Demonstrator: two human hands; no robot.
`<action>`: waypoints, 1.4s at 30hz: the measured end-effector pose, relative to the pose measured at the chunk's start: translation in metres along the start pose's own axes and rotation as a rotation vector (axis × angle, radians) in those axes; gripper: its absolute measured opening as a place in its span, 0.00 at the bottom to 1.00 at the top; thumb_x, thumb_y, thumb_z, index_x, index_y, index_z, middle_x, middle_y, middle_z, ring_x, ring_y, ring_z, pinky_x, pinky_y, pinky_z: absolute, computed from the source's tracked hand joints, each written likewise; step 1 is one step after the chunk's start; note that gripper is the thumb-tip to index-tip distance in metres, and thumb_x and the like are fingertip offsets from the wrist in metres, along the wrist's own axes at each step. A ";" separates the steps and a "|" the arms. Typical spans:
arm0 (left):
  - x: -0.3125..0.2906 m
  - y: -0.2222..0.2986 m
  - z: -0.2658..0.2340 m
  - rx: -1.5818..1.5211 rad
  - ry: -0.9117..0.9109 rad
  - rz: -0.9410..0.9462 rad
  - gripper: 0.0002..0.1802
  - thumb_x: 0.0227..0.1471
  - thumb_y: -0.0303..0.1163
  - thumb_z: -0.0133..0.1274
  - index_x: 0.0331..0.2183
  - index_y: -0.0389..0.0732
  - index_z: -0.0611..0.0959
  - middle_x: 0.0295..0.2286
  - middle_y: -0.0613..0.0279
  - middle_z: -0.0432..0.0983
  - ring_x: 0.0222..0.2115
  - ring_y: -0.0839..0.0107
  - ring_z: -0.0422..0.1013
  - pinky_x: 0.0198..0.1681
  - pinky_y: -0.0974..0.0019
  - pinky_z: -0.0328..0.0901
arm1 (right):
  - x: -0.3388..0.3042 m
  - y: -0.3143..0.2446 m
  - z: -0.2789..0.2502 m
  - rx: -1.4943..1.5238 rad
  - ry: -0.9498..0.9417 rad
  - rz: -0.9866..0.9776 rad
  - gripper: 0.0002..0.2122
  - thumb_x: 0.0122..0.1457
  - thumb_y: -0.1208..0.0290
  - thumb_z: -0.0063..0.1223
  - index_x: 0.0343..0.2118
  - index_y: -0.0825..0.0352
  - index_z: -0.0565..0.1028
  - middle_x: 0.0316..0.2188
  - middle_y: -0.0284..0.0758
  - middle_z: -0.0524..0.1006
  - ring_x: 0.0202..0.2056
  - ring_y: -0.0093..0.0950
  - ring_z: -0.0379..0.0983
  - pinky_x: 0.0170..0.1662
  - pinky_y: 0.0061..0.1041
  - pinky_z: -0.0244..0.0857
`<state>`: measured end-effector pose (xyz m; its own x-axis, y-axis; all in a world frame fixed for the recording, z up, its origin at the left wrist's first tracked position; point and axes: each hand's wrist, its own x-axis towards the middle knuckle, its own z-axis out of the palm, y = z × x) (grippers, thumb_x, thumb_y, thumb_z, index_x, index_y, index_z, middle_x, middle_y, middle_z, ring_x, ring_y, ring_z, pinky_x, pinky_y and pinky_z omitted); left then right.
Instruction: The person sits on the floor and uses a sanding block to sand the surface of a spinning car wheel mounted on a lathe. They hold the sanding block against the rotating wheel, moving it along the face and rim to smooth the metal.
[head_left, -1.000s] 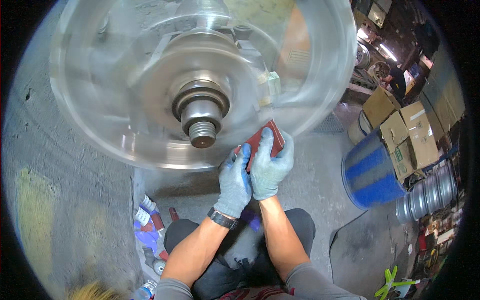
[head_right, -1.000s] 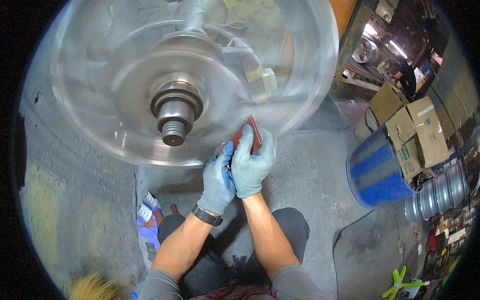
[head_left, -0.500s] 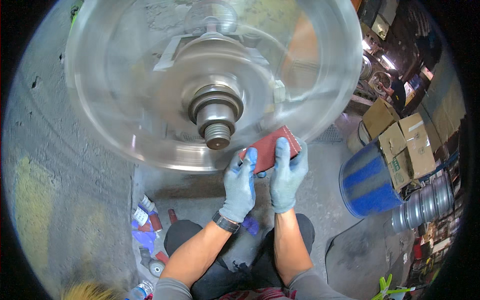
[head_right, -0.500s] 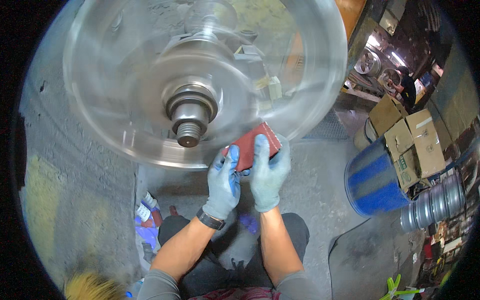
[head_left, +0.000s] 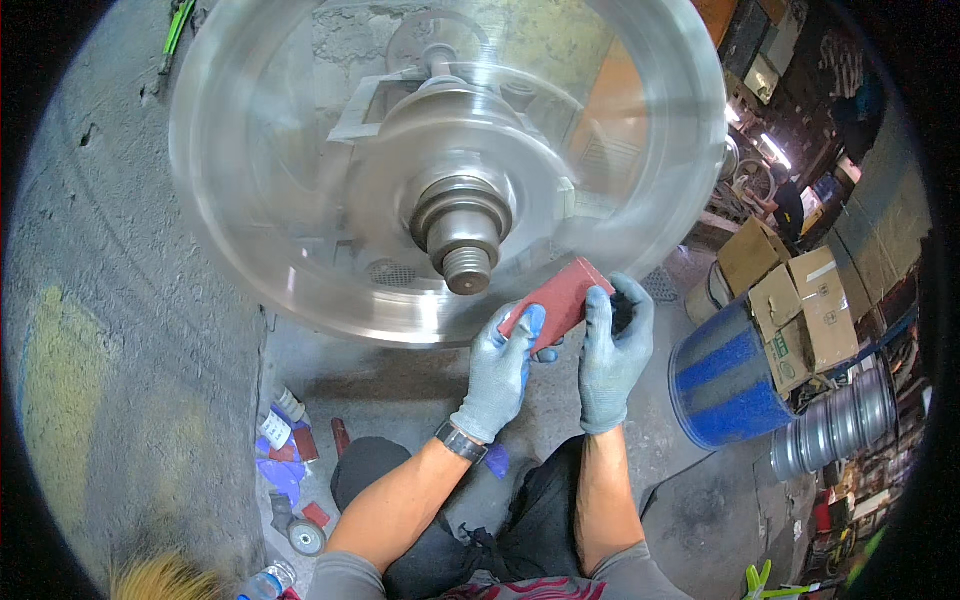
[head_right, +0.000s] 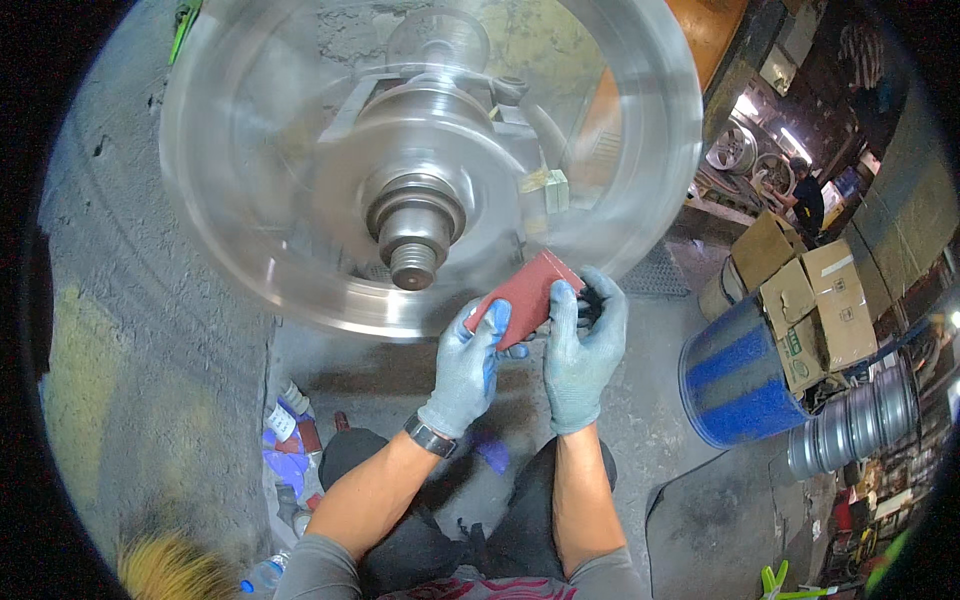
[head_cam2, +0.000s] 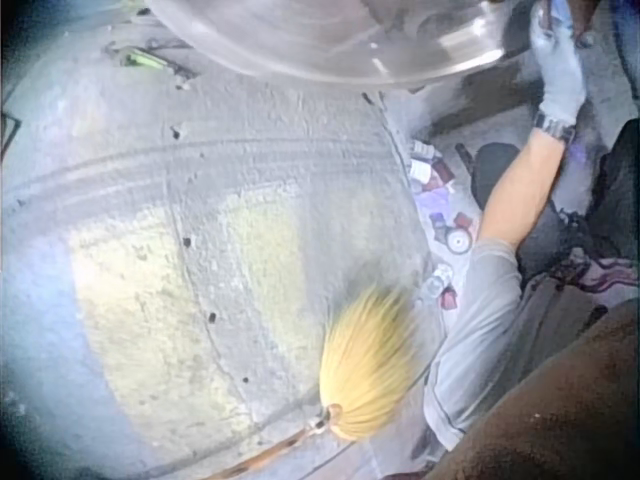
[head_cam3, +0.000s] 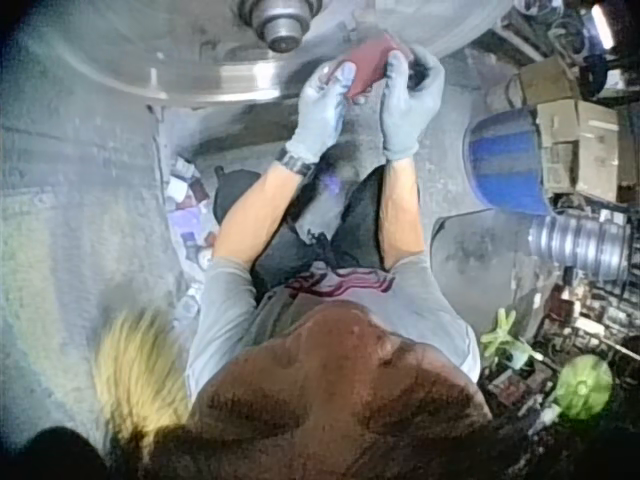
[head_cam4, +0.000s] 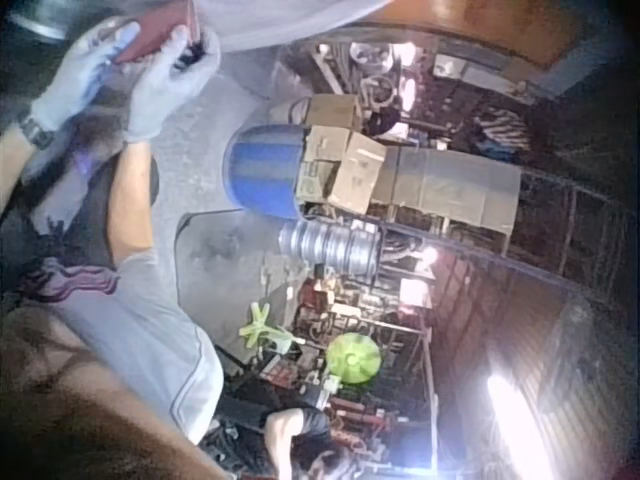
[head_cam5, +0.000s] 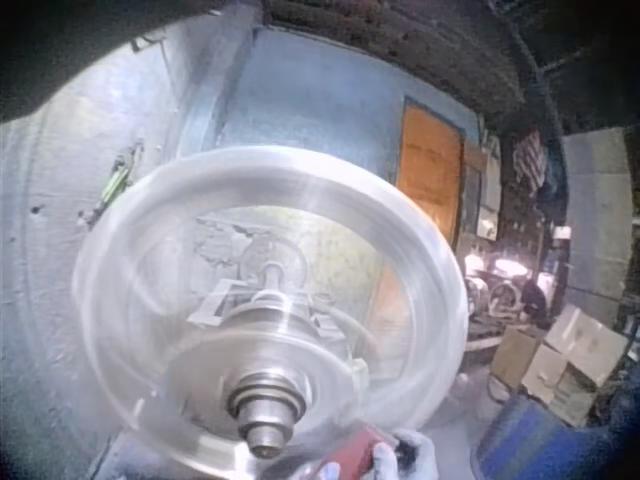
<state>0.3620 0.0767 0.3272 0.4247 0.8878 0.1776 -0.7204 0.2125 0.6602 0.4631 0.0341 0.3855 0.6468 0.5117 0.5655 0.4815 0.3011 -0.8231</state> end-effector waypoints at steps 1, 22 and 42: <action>-0.001 0.003 0.000 0.058 0.023 0.016 0.21 0.66 0.43 0.54 0.53 0.40 0.78 0.44 0.64 0.79 0.42 0.77 0.77 0.39 0.71 0.74 | 0.000 -0.001 0.000 0.001 -0.001 -0.001 0.14 0.63 0.68 0.63 0.47 0.71 0.76 0.42 0.36 0.78 0.40 0.24 0.73 0.42 0.25 0.68; 0.011 0.013 -0.001 -0.016 0.169 0.152 0.18 0.67 0.39 0.54 0.52 0.37 0.81 0.44 0.67 0.79 0.43 0.80 0.71 0.47 0.72 0.68 | 0.000 -0.017 0.017 -0.767 -0.387 -0.821 0.29 0.56 0.68 0.54 0.62 0.68 0.70 0.64 0.45 0.68 0.67 0.46 0.60 0.69 0.64 0.33; 0.017 0.018 -0.018 -0.009 0.238 0.158 0.21 0.65 0.37 0.57 0.53 0.34 0.79 0.49 0.61 0.77 0.47 0.76 0.73 0.51 0.70 0.68 | 0.022 -0.011 0.029 -0.871 -0.557 -0.982 0.27 0.58 0.62 0.55 0.59 0.71 0.72 0.64 0.48 0.68 0.68 0.44 0.60 0.68 0.68 0.31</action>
<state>0.3458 0.1028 0.3292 0.1670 0.9808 0.1010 -0.7729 0.0666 0.6310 0.4547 0.0654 0.4058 -0.3712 0.6943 0.6166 0.9267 0.2350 0.2933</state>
